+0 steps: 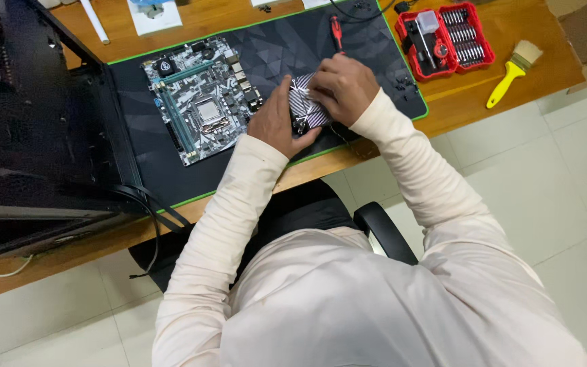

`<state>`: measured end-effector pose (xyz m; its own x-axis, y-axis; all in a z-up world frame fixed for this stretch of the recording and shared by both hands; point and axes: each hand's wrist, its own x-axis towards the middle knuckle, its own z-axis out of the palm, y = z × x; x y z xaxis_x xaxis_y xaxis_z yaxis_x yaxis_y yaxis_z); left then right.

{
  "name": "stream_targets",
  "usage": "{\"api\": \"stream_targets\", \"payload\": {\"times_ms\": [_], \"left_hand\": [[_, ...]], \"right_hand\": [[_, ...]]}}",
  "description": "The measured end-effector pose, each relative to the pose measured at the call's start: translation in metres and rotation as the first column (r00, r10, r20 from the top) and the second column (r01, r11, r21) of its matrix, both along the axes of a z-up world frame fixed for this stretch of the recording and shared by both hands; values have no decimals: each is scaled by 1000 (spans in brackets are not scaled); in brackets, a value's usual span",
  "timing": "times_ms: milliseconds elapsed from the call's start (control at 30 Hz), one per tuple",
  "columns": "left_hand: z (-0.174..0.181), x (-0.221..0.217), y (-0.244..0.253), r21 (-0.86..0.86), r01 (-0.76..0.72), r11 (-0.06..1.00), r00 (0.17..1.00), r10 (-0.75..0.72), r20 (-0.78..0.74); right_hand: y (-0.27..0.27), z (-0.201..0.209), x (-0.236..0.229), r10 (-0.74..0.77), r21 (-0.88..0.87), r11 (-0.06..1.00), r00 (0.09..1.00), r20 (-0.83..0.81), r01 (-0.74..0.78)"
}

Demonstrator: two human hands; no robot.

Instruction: The person wipes the surface of a CPU cooler with a white cloth, repeatedly folding the cloth and rubbing the metal fins and base. The person continues wiping until the end of the clip, then lifts the cooler briefly.

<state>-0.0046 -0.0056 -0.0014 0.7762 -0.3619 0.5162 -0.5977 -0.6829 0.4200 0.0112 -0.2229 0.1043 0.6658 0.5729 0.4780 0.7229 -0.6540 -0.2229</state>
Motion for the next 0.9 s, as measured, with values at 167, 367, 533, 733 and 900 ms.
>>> {"api": "stream_targets", "payload": {"times_ms": [167,367,533,733,900], "left_hand": [[2,3,1,18,2,1000,1000,-1,-20],[14,2,7,44,45,998,992,-39,-119],[39,-11,9,-148,85,985,976,-52,212],[49,0,-2,-327,231,916,906,-80,417],[56,15,0,-414,219,884,950,-96,297]], "right_hand": [[-1,-9,8,-93,-171,978,987,129,115],[-16,-20,12,273,576,740,627,-729,347],[-22,-43,13,574,677,255,455,-681,691],[9,-48,2,455,773,415,626,-633,479],[8,-12,-8,372,766,473,690,-621,435]]}}
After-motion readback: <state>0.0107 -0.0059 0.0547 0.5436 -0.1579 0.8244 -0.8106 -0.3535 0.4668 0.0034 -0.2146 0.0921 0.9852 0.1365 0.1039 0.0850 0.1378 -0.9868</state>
